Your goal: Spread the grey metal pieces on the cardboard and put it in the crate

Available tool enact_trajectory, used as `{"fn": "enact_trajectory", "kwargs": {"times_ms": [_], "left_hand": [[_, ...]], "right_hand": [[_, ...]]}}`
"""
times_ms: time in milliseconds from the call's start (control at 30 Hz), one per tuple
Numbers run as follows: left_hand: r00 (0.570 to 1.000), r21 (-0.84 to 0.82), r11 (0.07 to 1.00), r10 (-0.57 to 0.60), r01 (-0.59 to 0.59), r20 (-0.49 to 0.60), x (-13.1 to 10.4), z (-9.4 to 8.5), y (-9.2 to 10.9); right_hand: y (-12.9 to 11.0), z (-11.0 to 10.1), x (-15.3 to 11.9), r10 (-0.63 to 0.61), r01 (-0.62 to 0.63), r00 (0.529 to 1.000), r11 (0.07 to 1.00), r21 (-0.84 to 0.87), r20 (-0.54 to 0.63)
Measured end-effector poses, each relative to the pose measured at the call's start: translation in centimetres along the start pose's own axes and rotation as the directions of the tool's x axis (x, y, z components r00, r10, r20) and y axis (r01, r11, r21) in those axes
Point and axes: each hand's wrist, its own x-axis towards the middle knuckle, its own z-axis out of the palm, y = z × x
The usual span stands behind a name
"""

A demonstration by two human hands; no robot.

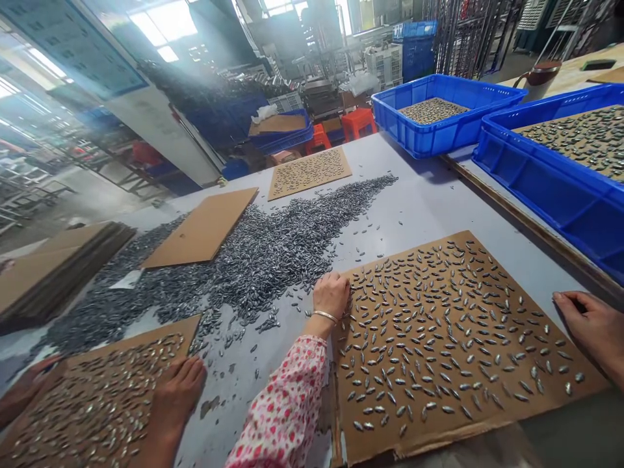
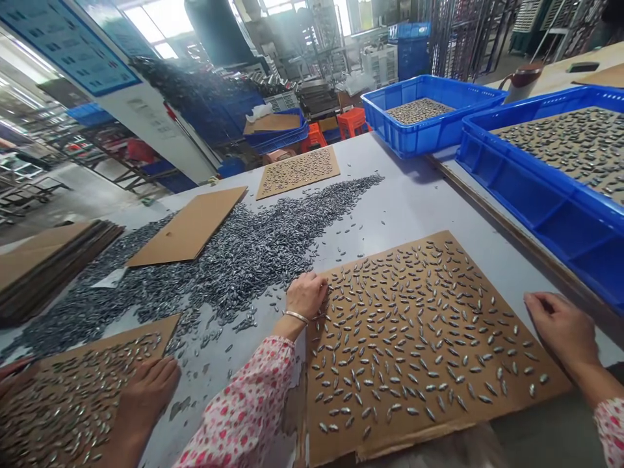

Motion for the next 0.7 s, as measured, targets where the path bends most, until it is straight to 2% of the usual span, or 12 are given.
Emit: {"fn": "enact_trajectory", "kwargs": {"times_ms": [133,267,533,700], "left_hand": [[1.000,-0.014,1.000,-0.006,0.005,-0.024,-0.19,0.29,-0.13],[0.998,-0.062,0.997,0.033,-0.037,-0.059,-0.55,0.37,-0.48],[0.995,-0.033,0.996,0.088,-0.086,0.054,-0.35,-0.54,-0.17],[0.995,-0.023,0.996,0.093,-0.092,0.043,-0.24,-0.18,-0.01]], "right_hand": [[-0.37,-0.23,-0.02,0.007,-0.007,1.000,1.000,-0.001,0.020],[-0.18,-0.15,0.01,0.043,-0.043,0.998,0.999,0.002,0.039],[-0.11,-0.18,0.05,0.046,-0.046,0.997,0.999,-0.006,0.055],[0.29,0.08,0.06,0.043,-0.043,0.998,0.999,0.003,0.043]]}}
